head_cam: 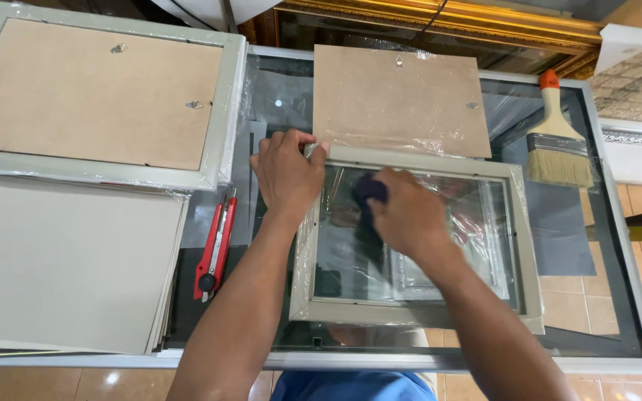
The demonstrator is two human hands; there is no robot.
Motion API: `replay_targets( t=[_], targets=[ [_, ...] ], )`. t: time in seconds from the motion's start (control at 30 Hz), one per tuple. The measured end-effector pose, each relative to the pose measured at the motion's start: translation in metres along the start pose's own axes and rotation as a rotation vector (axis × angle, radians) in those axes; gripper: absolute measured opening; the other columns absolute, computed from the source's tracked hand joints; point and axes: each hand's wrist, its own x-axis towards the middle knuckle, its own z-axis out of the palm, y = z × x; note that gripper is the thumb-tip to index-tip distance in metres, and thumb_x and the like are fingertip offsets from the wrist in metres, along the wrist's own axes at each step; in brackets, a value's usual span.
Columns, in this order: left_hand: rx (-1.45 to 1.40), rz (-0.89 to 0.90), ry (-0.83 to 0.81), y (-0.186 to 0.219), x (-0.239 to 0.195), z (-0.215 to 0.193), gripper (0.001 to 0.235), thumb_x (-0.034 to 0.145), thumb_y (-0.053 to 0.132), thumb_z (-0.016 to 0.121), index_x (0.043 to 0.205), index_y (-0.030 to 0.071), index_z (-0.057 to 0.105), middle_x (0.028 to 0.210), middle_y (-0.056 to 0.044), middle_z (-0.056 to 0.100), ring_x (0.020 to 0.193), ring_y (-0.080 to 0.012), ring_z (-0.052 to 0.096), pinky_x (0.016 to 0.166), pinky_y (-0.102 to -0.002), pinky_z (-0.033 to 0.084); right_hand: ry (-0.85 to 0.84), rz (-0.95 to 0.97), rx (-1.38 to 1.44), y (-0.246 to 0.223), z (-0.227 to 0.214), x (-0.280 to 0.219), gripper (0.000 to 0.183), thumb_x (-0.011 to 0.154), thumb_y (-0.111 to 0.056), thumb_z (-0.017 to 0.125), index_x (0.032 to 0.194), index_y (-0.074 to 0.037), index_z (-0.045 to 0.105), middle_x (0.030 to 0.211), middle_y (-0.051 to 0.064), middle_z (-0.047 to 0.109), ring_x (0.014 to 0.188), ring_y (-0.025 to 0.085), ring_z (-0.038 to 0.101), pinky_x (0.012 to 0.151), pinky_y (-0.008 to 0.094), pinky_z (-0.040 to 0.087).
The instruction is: Cleaning a glass picture frame with a cloth and a brush.
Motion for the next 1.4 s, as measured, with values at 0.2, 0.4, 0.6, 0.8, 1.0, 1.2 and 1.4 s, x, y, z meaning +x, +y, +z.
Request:
replay_targets(
  t=[0.2, 0.4, 0.6, 0.8, 1.0, 1.2, 1.4],
  targets=[
    [0.039, 0.027, -0.017, 0.002, 0.0, -0.006, 0.021, 0.091, 0.039, 0.071, 0.101, 0.021, 0.072, 0.098, 0.0, 0.065, 0.104, -0.0221, 0.056, 0.098, -0.043, 0.035, 0.119, 0.371, -0.051, 0.126, -0.043, -0.025, 0.032, 0.092, -0.025, 0.068, 0.122, -0.015, 0.072, 0.11, 0.018, 0.075, 0.101, 0.041, 0.071, 0.087, 0.049, 0.054],
    [0.026, 0.042, 0.0, 0.001, 0.001, -0.002, 0.019, 0.092, 0.038, 0.069, 0.1, 0.02, 0.071, 0.097, 0.0, 0.064, 0.104, -0.0222, 0.056, 0.097, -0.042, 0.035, 0.194, 0.161, -0.132, 0.073, -0.016, -0.013, 0.034, 0.087, -0.024, 0.068, 0.119, -0.015, 0.072, 0.108, 0.016, 0.073, 0.098, 0.04, 0.071, 0.085, 0.049, 0.057],
    [0.032, 0.025, 0.042, -0.011, 0.004, 0.01, 0.017, 0.097, 0.036, 0.06, 0.098, 0.021, 0.068, 0.096, -0.001, 0.062, 0.109, -0.0233, 0.058, 0.098, -0.042, 0.037, -0.004, -0.288, -0.146, -0.035, 0.0, 0.027, 0.035, 0.085, -0.025, 0.067, 0.119, -0.02, 0.069, 0.109, 0.01, 0.069, 0.104, 0.039, 0.071, 0.091, 0.05, 0.058],
    [0.036, 0.028, 0.081, -0.013, 0.004, 0.017, 0.017, 0.097, 0.038, 0.061, 0.097, 0.023, 0.068, 0.095, 0.0, 0.062, 0.107, -0.022, 0.058, 0.096, -0.04, 0.037, -0.124, -0.441, -0.162, -0.05, -0.019, 0.029, 0.03, 0.086, -0.018, 0.069, 0.116, -0.015, 0.072, 0.106, 0.013, 0.07, 0.101, 0.042, 0.072, 0.087, 0.052, 0.059],
    [0.051, -0.015, -0.001, -0.008, 0.004, 0.007, 0.021, 0.093, 0.043, 0.063, 0.099, 0.025, 0.069, 0.099, 0.002, 0.063, 0.111, -0.0218, 0.057, 0.099, -0.042, 0.037, -0.398, -0.565, -0.193, -0.047, -0.019, -0.072, 0.036, 0.082, -0.019, 0.072, 0.118, -0.023, 0.069, 0.107, 0.009, 0.067, 0.1, 0.042, 0.069, 0.079, 0.056, 0.06],
    [0.071, -0.01, -0.003, -0.01, 0.004, 0.011, 0.022, 0.094, 0.044, 0.061, 0.099, 0.024, 0.069, 0.099, 0.001, 0.063, 0.112, -0.0232, 0.057, 0.1, -0.043, 0.037, -0.383, -0.442, -0.18, -0.038, -0.004, -0.043, 0.037, 0.084, -0.025, 0.069, 0.121, -0.025, 0.068, 0.108, 0.008, 0.065, 0.1, 0.041, 0.068, 0.078, 0.058, 0.059],
    [0.058, 0.043, 0.102, -0.011, 0.004, 0.012, 0.028, 0.102, 0.043, 0.052, 0.093, 0.02, 0.066, 0.091, 0.0, 0.061, 0.105, -0.0223, 0.059, 0.095, -0.039, 0.037, -0.088, -0.261, -0.139, -0.04, 0.008, 0.048, 0.034, 0.082, -0.029, 0.067, 0.114, -0.027, 0.073, 0.1, 0.009, 0.068, 0.096, 0.042, 0.072, 0.08, 0.057, 0.059]
  ],
)
